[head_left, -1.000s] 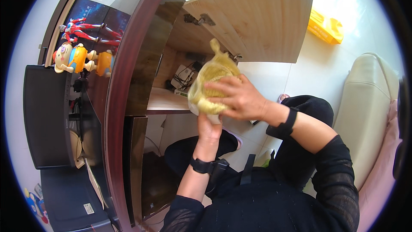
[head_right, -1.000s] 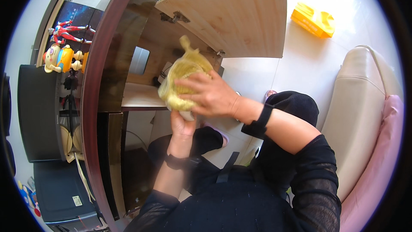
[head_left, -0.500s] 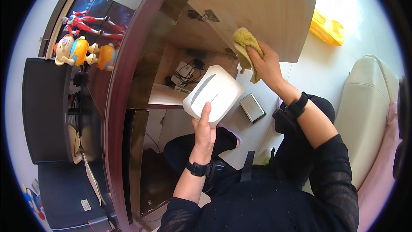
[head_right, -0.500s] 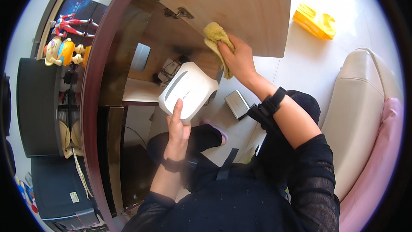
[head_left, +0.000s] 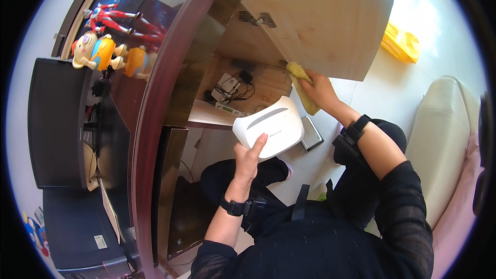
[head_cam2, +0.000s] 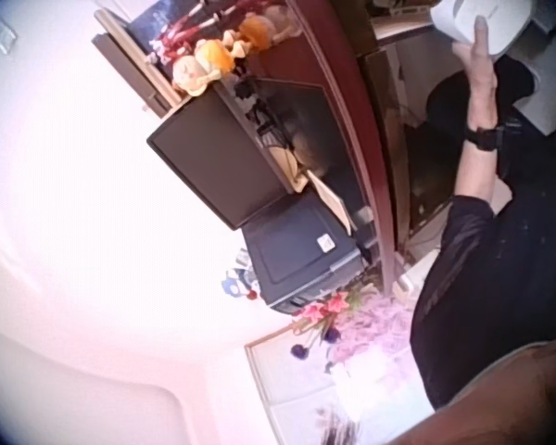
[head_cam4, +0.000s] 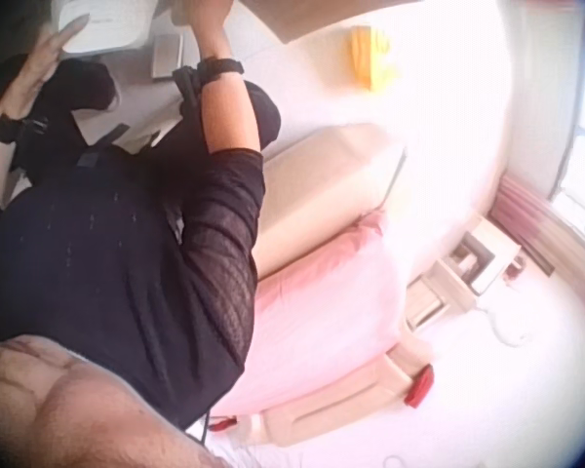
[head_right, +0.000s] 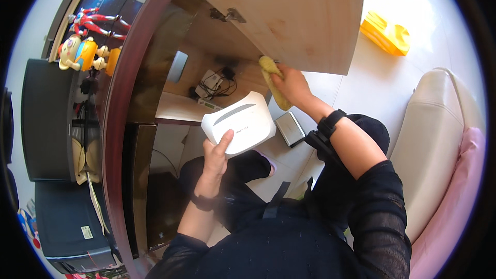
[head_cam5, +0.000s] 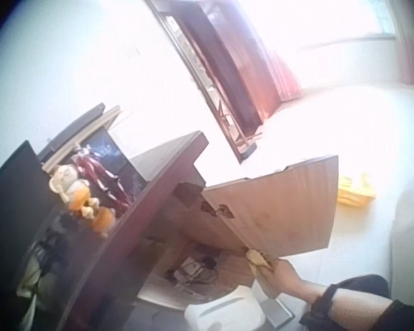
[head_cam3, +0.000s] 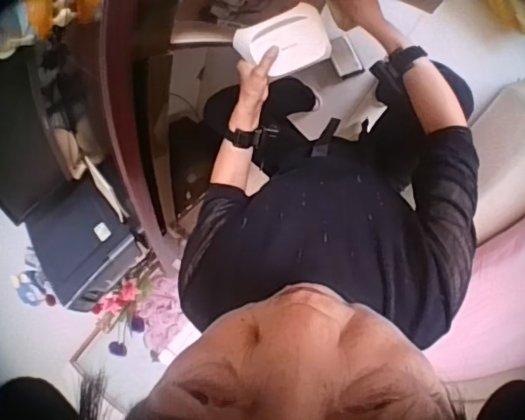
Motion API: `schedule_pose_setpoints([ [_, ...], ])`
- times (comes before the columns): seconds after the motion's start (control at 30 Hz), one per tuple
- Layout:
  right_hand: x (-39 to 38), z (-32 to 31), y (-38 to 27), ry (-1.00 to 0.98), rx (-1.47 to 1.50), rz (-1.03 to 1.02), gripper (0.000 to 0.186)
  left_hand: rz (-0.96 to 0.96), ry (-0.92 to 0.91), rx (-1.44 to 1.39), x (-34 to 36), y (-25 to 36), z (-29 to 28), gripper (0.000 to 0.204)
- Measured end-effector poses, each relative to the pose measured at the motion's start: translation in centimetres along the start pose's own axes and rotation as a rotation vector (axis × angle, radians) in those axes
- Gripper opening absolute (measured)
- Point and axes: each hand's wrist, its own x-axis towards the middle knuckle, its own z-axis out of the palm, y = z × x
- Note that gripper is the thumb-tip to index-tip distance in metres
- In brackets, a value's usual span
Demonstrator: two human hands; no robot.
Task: The person walks through the house holding a yellow cloth, then opens a cabinet under a TV stand. They remove several items including a yellow plastic container, a black box, a white box, a router, a small box, and a roll of tape. The person wipes each item with the cloth and places them on the floor, then wipes the inside of the cabinet.
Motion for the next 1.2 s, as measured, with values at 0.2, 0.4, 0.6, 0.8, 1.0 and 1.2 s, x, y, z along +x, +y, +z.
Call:
schedule_pose_setpoints([
  [0.2, 0.2, 2.4, 1.5, 0.0, 0.062, 0.09, 0.042, 0.011, 0.019, 0.474, 1.9, 0.2, -1.2, 0.036],
  [0.4, 4.9, 4.0, 1.6, -0.157, -0.096, -0.035, 0.04, 0.023, -0.203, 0.906, 5.3, -0.2, -1.1, 0.043],
  [0.6, 11.1, 8.7, 2.4, -0.005, -0.391, -0.571, 0.031, -0.05, -0.39, 1.144, 8.6, -2.1, -1.0, 0.044],
  [0.8, 13.8, 14.3, 8.8, -0.082, -0.615, -0.658, 0.036, -0.088, -0.42, 0.931, 9.3, -4.4, -1.3, 0.044],
  [1.0, 14.4, 18.0, 13.7, -0.048, -0.925, -0.445, 0.039, 0.021, -0.47, 1.088, 9.6, -6.1, -1.5, 0.048],
  [1.2, 12.6, 19.9, 16.3, -0.262, -0.812, -0.383, 0.043, -0.032, -0.532, 1.134, 9.4, -6.0, -1.3, 0.049],
])
